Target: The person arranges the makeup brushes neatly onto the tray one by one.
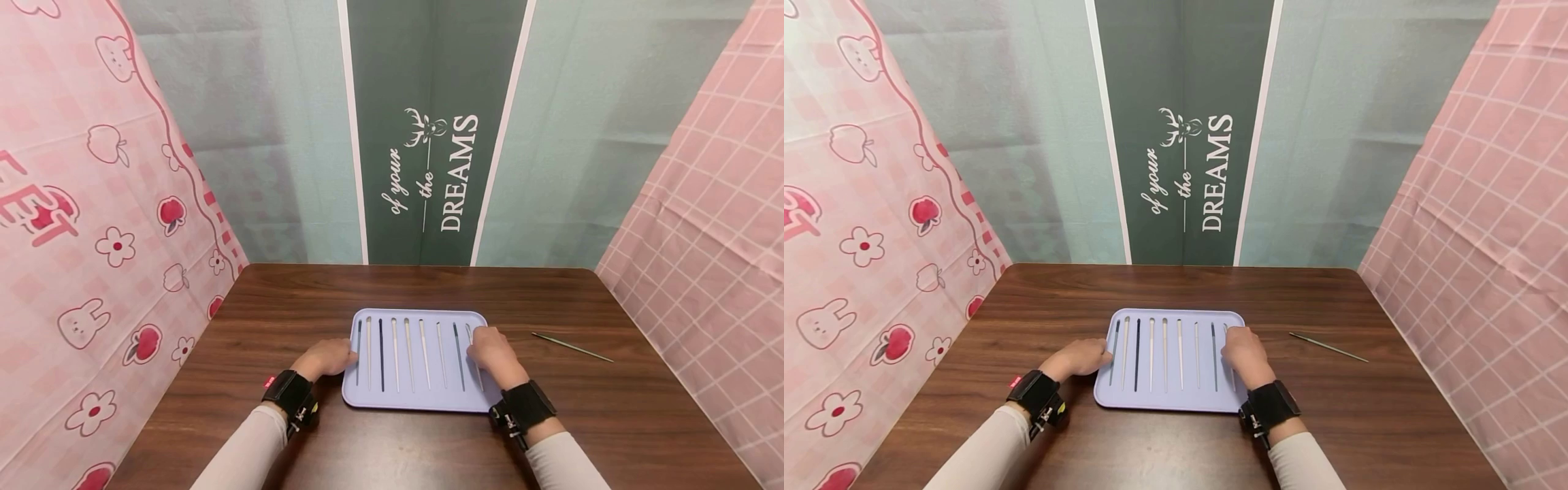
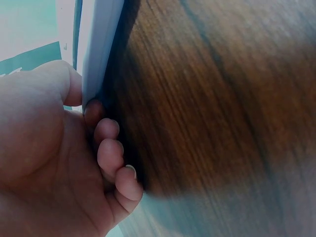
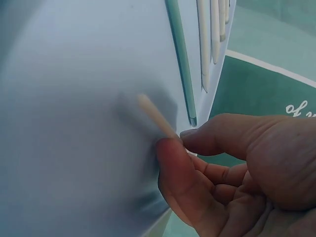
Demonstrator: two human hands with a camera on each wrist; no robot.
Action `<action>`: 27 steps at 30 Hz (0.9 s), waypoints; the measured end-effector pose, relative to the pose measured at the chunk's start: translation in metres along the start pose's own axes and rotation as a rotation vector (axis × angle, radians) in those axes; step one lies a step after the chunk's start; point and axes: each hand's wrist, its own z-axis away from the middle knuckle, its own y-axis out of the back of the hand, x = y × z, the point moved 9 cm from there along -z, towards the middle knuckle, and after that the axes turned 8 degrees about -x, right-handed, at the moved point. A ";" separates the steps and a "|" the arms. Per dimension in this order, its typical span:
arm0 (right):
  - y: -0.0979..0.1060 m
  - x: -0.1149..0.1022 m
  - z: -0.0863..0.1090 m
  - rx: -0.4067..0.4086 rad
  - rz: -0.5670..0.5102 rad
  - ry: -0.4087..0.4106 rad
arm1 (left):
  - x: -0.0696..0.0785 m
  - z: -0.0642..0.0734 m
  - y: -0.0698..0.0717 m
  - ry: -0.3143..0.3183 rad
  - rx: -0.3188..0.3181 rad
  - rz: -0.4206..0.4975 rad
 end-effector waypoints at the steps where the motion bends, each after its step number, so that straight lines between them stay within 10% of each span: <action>1: 0.000 0.000 0.000 0.003 0.005 0.002 | 0.000 0.000 0.000 0.000 0.000 0.000; 27: 0.004 0.005 0.002 -0.017 -0.031 -0.037 | 0.000 0.001 0.001 0.013 -0.016 0.017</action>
